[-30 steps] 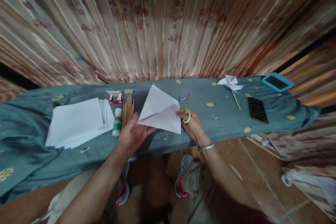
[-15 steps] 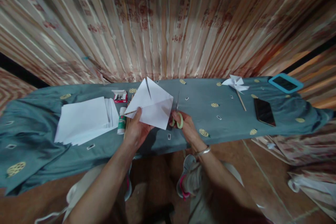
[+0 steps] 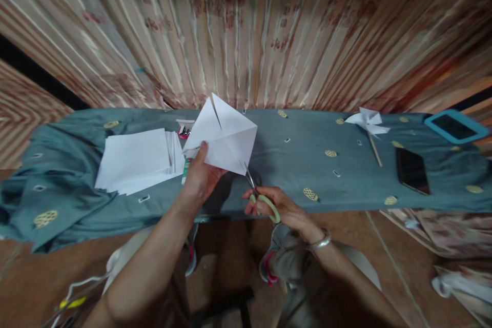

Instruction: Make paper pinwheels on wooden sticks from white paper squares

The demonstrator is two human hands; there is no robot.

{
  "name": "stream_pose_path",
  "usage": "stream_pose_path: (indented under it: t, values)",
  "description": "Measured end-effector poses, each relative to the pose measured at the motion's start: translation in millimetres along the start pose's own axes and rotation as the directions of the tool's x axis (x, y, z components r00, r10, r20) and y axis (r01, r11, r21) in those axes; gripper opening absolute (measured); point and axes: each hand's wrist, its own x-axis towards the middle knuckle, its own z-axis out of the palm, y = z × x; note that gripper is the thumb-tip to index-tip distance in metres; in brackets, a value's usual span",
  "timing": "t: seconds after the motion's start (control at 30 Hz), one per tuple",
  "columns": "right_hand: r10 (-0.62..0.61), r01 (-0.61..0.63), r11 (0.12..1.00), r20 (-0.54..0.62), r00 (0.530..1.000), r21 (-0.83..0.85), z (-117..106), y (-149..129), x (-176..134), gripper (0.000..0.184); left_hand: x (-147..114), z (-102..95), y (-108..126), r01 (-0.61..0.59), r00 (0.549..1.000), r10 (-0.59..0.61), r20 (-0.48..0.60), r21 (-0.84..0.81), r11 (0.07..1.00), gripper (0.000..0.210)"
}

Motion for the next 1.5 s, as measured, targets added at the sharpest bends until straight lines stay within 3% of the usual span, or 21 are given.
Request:
stream_pose_path:
  t: [0.43,0.8,1.1,1.5]
  values:
    - [-0.014,0.014,1.0,-0.048,0.999,0.002,0.1,-0.9,3.4,0.055,0.1,0.7,-7.7,-0.004,1.0,0.004,0.014,0.041,0.999,0.03]
    - [-0.002,0.001,1.0,-0.057,0.998,-0.021,3.3,-1.1,7.7,0.056,-1.2,2.5,-5.3,0.0,0.999,0.001,-0.039,0.02,1.0,0.028]
    - [-0.024,0.024,1.0,-0.064,0.998,0.007,2.9,3.7,9.5,0.054,0.2,-0.8,-7.1,-0.01,1.0,0.01,-0.004,0.02,1.0,0.028]
    - [0.025,-0.022,0.999,-0.083,0.996,0.038,5.0,1.6,10.2,0.05,-0.1,1.4,-4.0,-0.003,0.999,0.003,-0.041,-0.011,1.0,0.026]
